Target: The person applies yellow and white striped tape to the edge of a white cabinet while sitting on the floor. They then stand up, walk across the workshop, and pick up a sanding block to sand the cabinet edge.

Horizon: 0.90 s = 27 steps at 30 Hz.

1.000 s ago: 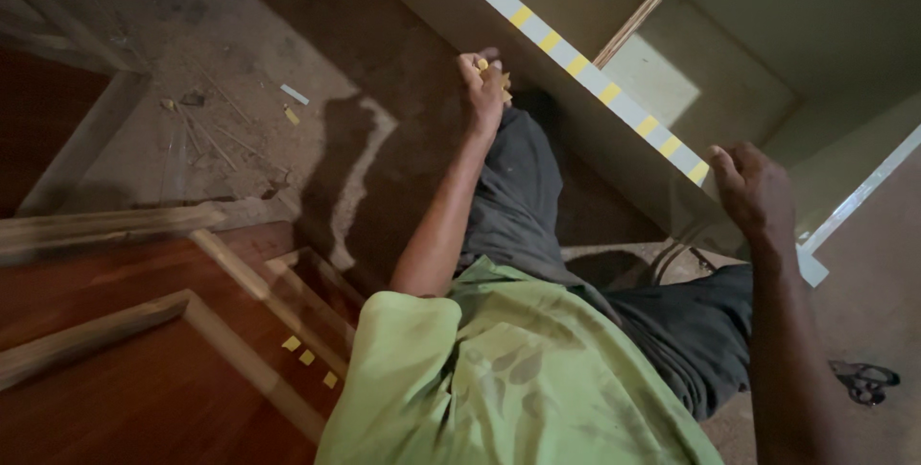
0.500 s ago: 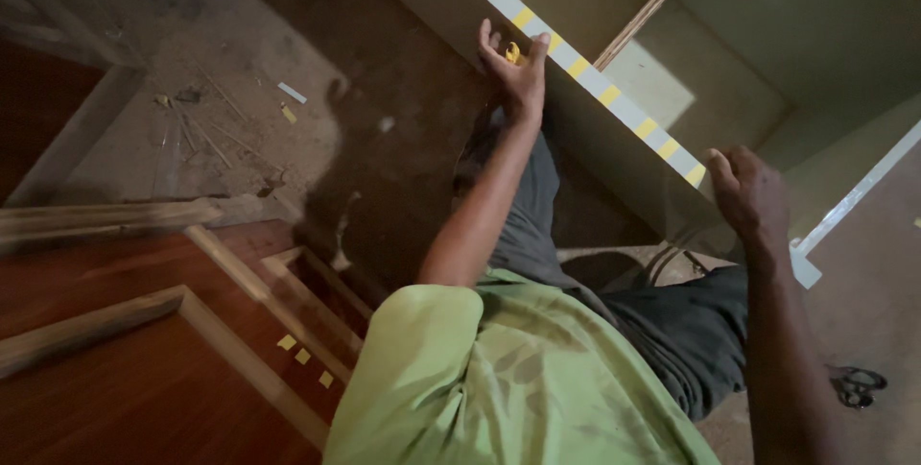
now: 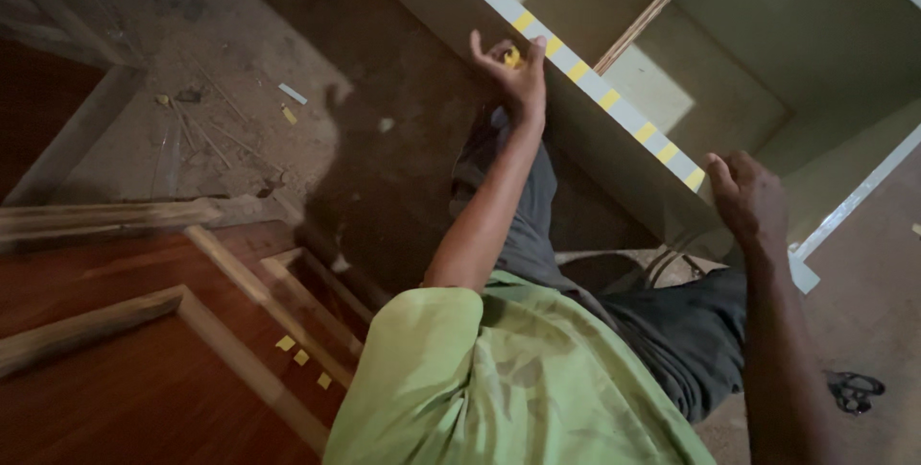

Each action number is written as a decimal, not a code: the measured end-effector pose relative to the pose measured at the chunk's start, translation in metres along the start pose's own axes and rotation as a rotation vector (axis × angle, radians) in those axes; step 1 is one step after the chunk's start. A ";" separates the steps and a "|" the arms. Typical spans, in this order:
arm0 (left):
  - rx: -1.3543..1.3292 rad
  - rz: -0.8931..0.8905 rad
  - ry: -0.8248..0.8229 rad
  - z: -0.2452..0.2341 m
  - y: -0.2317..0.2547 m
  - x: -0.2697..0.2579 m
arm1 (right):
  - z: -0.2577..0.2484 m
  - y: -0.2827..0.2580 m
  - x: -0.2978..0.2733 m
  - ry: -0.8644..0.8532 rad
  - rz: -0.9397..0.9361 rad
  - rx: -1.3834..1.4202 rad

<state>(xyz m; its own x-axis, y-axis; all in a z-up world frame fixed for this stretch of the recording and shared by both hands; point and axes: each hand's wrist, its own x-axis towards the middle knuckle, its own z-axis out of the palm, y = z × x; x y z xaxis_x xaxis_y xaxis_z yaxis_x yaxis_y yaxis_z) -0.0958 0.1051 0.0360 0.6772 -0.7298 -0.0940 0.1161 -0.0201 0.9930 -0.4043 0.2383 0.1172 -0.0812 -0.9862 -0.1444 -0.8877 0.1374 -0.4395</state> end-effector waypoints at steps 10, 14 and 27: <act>-0.211 -0.006 -0.125 -0.002 -0.038 0.012 | -0.001 -0.002 0.000 -0.004 0.029 -0.013; -0.287 -0.094 -0.093 -0.015 -0.050 0.017 | 0.002 0.001 0.002 -0.062 0.116 -0.066; 0.188 -0.156 -0.147 -0.009 -0.081 0.069 | -0.002 -0.001 -0.002 0.017 0.002 0.012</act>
